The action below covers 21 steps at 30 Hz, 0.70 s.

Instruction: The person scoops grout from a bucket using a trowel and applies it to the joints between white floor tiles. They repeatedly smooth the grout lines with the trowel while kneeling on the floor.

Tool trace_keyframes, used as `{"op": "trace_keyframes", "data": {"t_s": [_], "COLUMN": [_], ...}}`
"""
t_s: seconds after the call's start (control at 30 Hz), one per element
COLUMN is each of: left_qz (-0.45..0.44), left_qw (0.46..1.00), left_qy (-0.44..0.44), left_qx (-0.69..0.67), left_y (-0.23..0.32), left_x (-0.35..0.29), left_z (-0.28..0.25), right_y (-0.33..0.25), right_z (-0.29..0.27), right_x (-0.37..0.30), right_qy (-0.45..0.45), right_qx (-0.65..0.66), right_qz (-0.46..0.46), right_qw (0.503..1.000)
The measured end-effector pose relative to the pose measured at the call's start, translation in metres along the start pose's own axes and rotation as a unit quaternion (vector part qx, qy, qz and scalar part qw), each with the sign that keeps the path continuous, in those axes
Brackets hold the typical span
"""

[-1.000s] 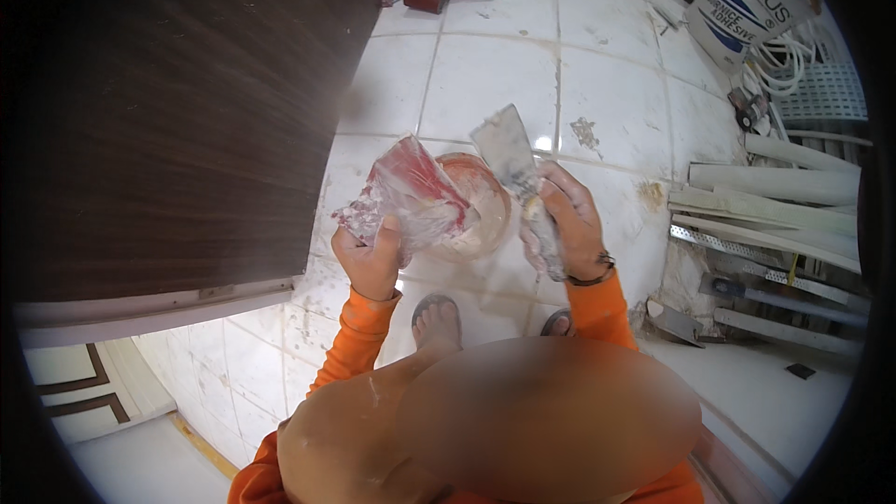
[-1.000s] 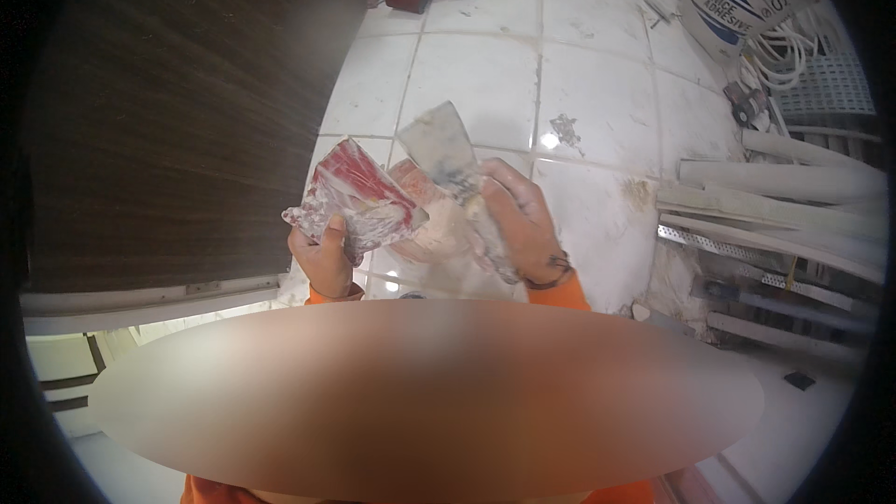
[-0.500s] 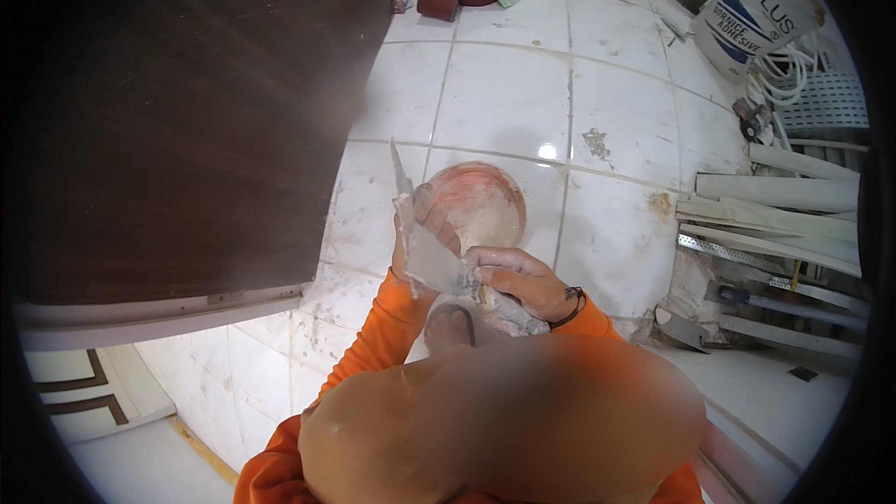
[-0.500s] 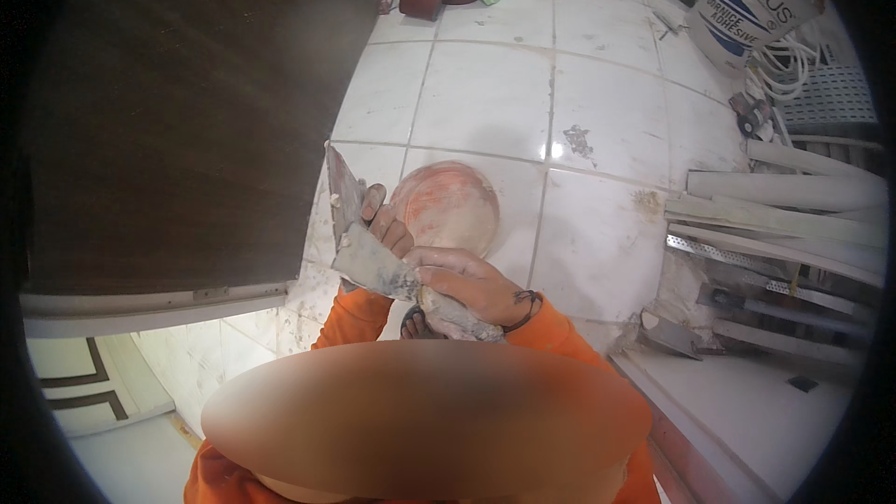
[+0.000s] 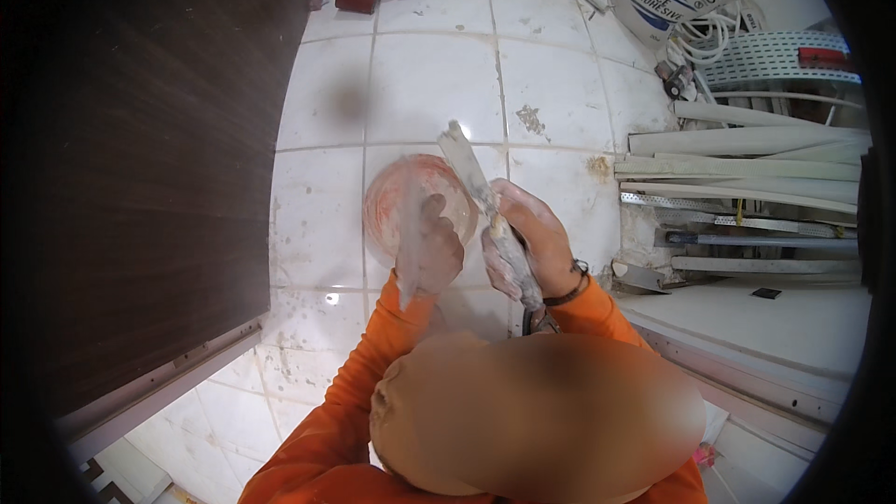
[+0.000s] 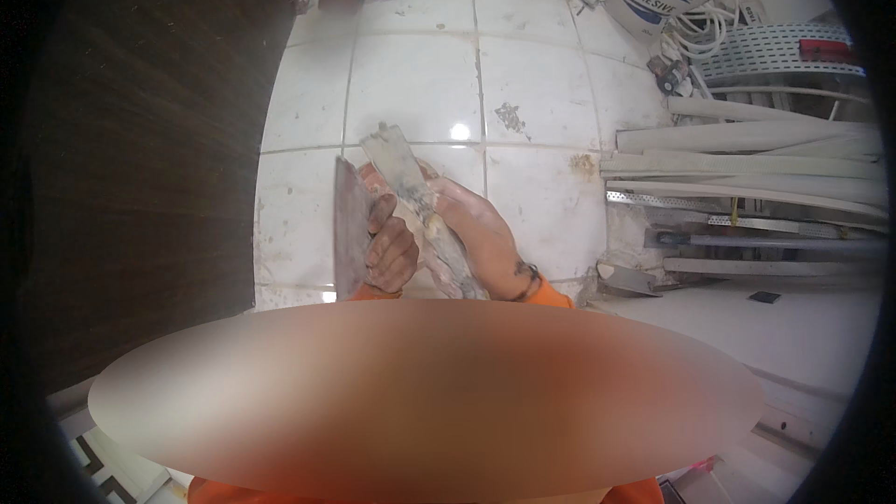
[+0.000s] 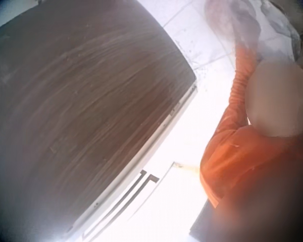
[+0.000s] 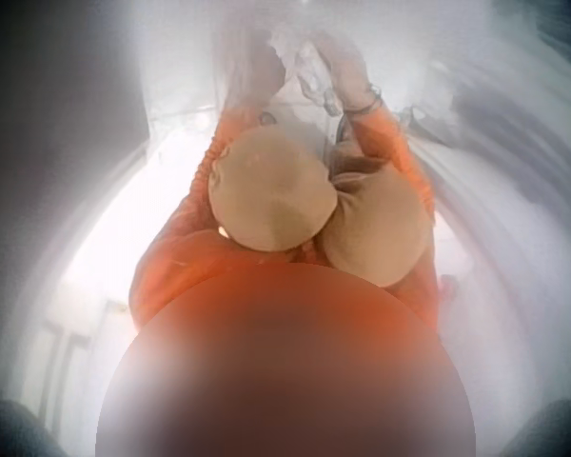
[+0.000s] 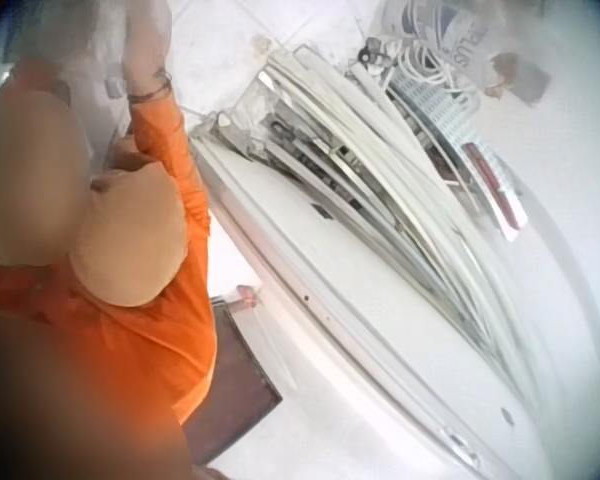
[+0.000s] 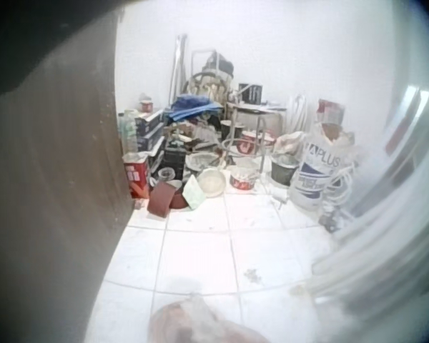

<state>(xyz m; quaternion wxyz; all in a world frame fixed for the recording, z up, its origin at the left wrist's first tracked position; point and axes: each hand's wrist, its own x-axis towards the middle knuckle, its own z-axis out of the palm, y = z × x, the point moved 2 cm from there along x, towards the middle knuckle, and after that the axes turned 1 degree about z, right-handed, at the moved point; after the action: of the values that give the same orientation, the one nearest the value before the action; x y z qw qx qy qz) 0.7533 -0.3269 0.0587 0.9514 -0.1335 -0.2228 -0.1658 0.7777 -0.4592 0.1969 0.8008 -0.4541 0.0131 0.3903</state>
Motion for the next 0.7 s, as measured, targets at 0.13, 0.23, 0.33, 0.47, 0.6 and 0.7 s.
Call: {"op": "trace_keyframes", "data": {"t_s": [0.13,0.23,0.33,0.47,0.6,0.7], "left_qz": [0.005,0.097,0.231,0.345,0.340,0.379], "left_qw": [0.994,0.993,0.924,0.712,0.606,0.507], "left_qy": [-0.063,0.044,0.221,0.426,0.470,0.466], "left_qx": [-0.088,0.048,0.211,0.439,0.543,0.618], "left_y": [0.019,0.047,0.072,0.107,0.116,0.105], "left_x": [0.010,0.005,0.003,-0.027,-0.061,-0.059], "left_z": [0.017,0.041,0.070,0.106,0.114,0.115], "right_y": [0.000,0.002,-0.018,-0.047,-0.033,-0.006], "right_z": [0.012,0.017,0.034,0.051,0.058,0.032], "right_x": [-0.015,-0.011,-0.003,0.015,0.051,0.096], "right_qy": [-0.021,-0.057,-0.040,-0.061,-0.119,-0.178], "right_qx": [-0.148,-0.299,-0.348,-0.360,-0.428,-0.526], "right_qz": [0.022,0.012,0.018,0.019,0.022,-0.207], "right_qw": [0.988,0.953,0.936,0.931,0.896,0.806]}}
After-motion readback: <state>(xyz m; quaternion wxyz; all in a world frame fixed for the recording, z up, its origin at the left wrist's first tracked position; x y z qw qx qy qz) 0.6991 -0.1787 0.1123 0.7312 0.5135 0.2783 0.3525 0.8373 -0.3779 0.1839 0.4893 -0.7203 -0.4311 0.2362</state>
